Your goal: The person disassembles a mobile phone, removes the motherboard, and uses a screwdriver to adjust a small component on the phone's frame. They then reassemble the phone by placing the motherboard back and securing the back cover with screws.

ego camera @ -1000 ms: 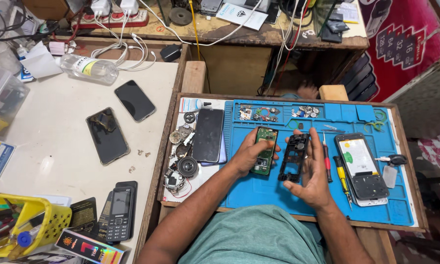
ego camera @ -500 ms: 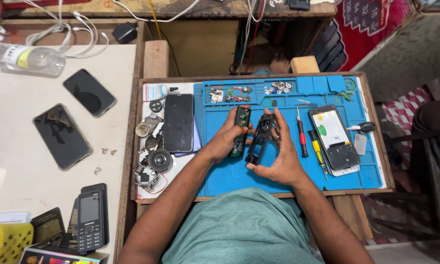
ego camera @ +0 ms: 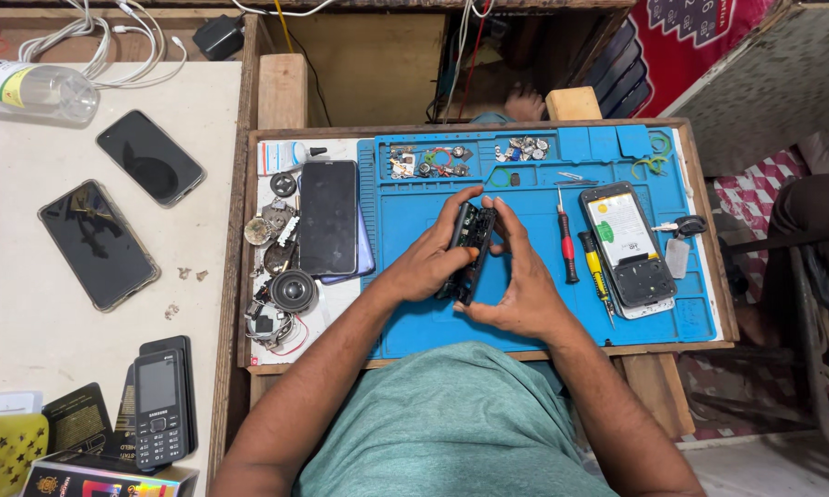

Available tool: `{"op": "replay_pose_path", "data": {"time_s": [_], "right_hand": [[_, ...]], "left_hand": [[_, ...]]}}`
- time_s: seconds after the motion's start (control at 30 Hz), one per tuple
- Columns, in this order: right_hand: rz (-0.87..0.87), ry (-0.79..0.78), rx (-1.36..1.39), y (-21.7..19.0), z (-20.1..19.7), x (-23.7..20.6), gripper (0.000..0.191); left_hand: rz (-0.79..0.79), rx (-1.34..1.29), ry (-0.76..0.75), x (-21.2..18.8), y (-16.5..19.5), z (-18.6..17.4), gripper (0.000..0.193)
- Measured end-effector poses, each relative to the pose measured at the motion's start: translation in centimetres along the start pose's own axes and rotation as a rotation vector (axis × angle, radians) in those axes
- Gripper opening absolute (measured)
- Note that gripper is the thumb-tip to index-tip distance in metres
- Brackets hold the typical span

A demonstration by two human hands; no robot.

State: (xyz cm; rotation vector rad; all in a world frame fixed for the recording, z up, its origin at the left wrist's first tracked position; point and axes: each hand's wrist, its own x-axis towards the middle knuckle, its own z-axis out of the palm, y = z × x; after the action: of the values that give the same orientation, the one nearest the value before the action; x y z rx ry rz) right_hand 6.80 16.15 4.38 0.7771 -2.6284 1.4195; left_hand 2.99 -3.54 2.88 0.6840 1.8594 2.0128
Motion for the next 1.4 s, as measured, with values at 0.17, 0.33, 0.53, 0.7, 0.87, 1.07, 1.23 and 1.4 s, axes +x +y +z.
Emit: {"op": "replay_pose_path", "data": {"time_s": [0.17, 0.33, 0.53, 0.7, 0.87, 1.07, 1.23, 1.4], "right_hand": [[0.045, -0.021, -0.043, 0.2, 0.2, 0.0, 0.134], [-0.013, -0.038, -0.106, 0.4, 0.4, -0.2, 0.135], [-0.029, -0.021, -0.140, 0.5, 0.6, -0.4, 0.134], [-0.031, -0.012, -0.173, 0.5, 0.6, -0.5, 0.130], [-0.073, 0.004, -0.231, 0.5, 0.6, -0.6, 0.130], [-0.102, 0.016, -0.273, 0.7, 0.7, -0.7, 0.131], [-0.094, -0.014, -0.221, 0.9, 0.4, -0.6, 0.133], [-0.144, -0.018, -0.191, 0.7, 0.2, -0.4, 0.125]], "left_hand": [[0.138, 0.194, 0.042, 0.0, 0.3, 0.5, 0.096], [-0.024, 0.212, 0.022, -0.1, 0.0, 0.8, 0.107], [0.114, 0.358, 0.032, -0.1, -0.3, 1.1, 0.106], [0.047, 0.232, -0.006, -0.3, -0.6, 1.5, 0.106], [0.205, 0.327, -0.001, -0.3, -1.1, 1.4, 0.106], [0.023, 0.218, -0.001, -0.5, -0.7, 1.5, 0.102], [0.080, 0.234, 0.023, -0.3, -0.3, 1.6, 0.099], [0.085, 0.201, 0.033, -0.2, -0.6, 1.3, 0.099]]}}
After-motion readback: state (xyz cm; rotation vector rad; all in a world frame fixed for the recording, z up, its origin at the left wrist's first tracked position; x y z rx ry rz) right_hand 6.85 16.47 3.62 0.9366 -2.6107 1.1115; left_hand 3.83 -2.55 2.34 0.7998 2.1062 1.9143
